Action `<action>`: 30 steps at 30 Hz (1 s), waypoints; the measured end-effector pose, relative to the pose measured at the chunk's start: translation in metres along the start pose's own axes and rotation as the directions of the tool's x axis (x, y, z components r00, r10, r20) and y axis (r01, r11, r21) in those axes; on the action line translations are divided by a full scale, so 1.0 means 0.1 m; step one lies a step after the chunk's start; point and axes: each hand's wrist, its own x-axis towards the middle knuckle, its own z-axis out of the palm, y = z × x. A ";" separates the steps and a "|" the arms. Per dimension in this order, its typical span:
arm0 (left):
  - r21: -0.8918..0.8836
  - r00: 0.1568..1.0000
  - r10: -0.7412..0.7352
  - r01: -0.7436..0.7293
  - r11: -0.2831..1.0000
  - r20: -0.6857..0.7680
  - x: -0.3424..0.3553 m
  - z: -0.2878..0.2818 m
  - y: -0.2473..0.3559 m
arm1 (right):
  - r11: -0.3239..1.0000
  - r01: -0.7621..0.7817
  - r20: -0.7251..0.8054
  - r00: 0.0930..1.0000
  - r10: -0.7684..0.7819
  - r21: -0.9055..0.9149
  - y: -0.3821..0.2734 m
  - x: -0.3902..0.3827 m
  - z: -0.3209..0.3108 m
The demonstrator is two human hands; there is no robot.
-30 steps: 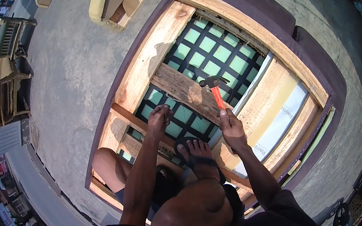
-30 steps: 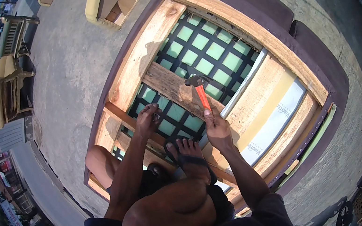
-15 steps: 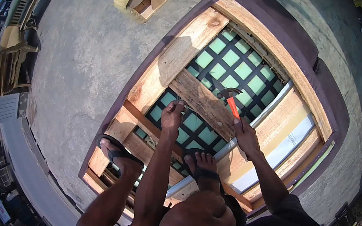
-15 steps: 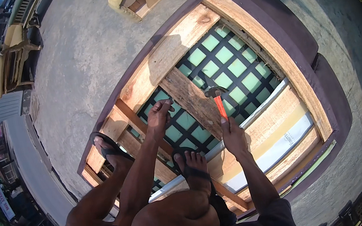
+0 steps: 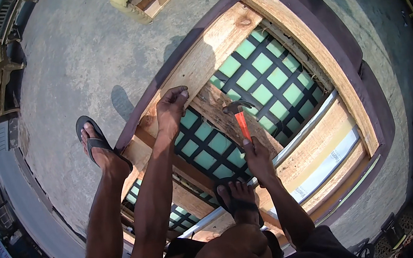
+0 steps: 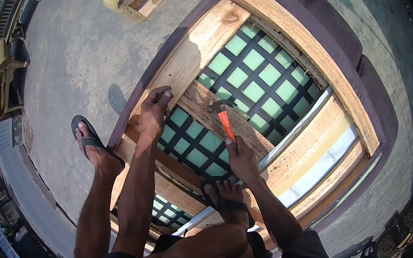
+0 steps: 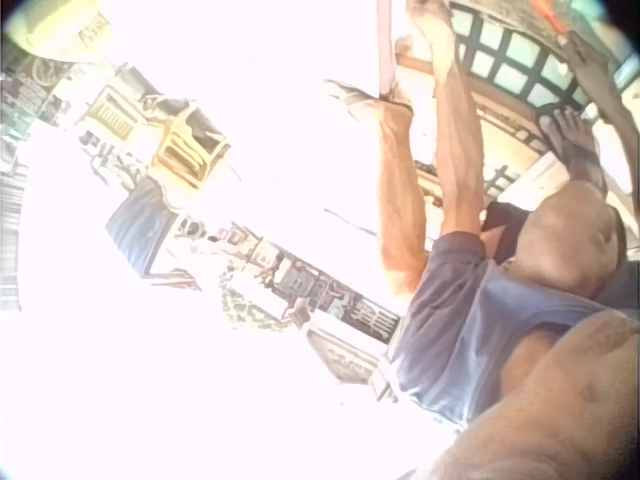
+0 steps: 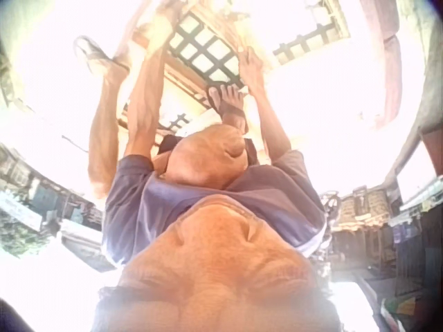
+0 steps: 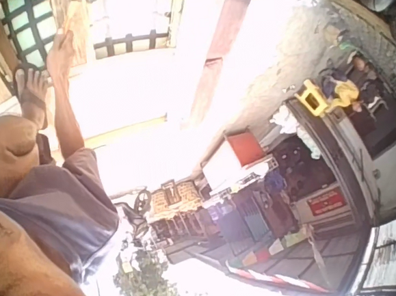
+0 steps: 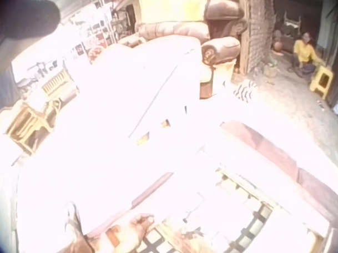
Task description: The person takes nails from a bag and drives them into the wooden frame of a sofa using a hammer.
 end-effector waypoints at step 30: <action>0.076 0.978 0.202 -0.206 0.976 0.051 0.68 0.39 -0.25 | 0.997 -0.078 -0.022 0.997 0.078 -0.011 0.15 0.03 0.06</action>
